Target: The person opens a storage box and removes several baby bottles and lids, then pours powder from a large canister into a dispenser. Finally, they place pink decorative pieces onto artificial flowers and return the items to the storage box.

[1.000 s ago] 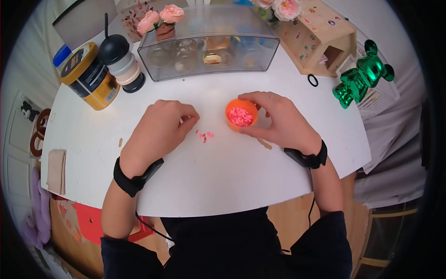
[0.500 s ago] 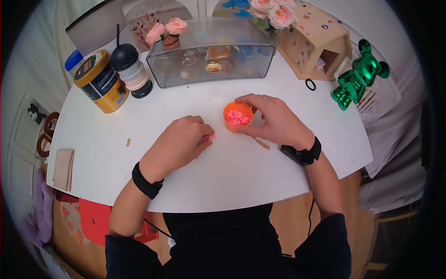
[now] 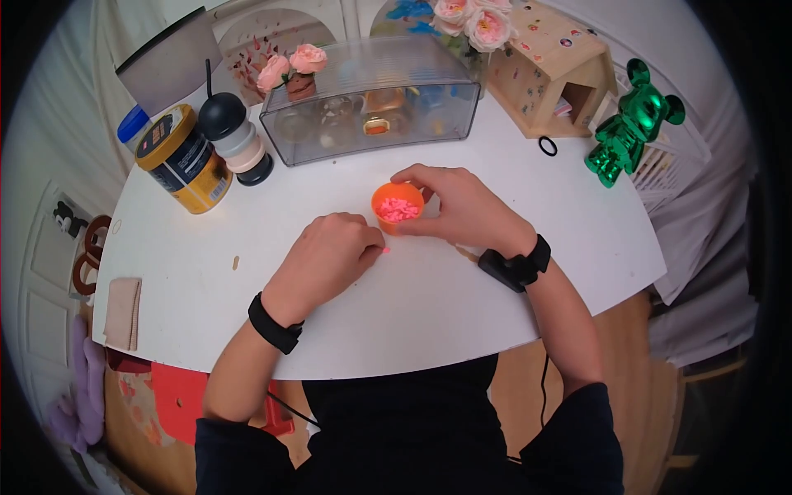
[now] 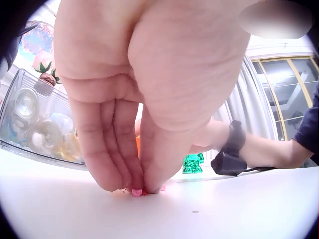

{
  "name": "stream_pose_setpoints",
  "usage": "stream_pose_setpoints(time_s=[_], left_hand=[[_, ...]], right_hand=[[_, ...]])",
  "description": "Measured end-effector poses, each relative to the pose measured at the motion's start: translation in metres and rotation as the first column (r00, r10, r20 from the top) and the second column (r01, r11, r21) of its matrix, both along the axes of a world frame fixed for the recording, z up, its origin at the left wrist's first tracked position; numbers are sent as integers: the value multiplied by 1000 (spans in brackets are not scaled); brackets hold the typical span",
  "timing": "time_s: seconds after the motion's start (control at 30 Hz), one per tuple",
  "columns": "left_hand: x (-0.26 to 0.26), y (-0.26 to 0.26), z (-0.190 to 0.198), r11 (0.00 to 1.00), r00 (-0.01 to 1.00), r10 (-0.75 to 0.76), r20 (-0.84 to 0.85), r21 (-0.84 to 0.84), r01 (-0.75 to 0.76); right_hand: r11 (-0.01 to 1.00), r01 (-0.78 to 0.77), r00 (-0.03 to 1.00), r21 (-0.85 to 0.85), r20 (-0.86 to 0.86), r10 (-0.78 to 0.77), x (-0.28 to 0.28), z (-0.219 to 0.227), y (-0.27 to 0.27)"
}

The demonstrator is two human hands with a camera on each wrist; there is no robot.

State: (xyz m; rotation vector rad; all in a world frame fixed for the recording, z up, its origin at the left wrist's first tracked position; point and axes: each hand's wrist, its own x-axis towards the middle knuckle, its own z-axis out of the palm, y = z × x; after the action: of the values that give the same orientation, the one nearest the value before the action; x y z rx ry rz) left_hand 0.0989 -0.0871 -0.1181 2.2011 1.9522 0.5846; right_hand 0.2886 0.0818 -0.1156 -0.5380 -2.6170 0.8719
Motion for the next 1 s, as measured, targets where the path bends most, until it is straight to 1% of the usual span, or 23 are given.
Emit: stream_pose_setpoints(time_s=[0.1, 0.2, 0.3, 0.4, 0.53, 0.6, 0.63, 0.7, 0.8, 0.9, 0.93, 1.0], left_hand=[[-8, 0, 3, 1000, 1000, -2, -22, 5, 3], [-18, -2, 18, 994, 962, 53, 269, 74, -76], [-17, 1, 24, 974, 927, 35, 374, 195, -115], [-5, 9, 19, 960, 921, 8, 391, 255, -116], [-2, 18, 6, 946, 980, -60, 190, 325, -5], [-6, 20, 8, 936, 990, -101, 103, 347, 60], [-7, 21, 11, 937, 988, -87, 125, 347, 38], [-8, 19, 13, 943, 983, -54, 175, 334, -8], [-16, 11, 21, 955, 975, 49, 218, 276, -110], [-24, 2, 27, 973, 976, 157, 149, 146, -179], [-27, -1, 28, 981, 981, 176, 86, 71, -183], [-33, -3, 19, 998, 995, 46, 84, 37, -49]], right_hand=[[999, 6, 1000, -41, -1, -6, 2, 6, -7], [998, -18, 1000, -60, 4, 18, 5, 12, -14], [997, -50, 999, -63, -10, 50, 3, 10, -16], [997, -79, 996, -15, -34, 78, 3, 5, -15], [993, -93, 990, 78, -100, 101, 3, -11, -7], [998, -53, 996, 33, -69, 56, 5, -5, -11], [999, -35, 998, 13, -55, 36, 5, -1, -12], [999, -32, 998, 36, -56, 34, 7, 2, -11], [998, -32, 997, 45, -73, 36, 10, 0, -9], [998, 7, 996, 64, -85, -2, 16, 1, -4], [997, 26, 996, 73, -82, -20, 18, 1, -2], [995, 64, 996, 81, -67, -59, 21, 1, 3]])
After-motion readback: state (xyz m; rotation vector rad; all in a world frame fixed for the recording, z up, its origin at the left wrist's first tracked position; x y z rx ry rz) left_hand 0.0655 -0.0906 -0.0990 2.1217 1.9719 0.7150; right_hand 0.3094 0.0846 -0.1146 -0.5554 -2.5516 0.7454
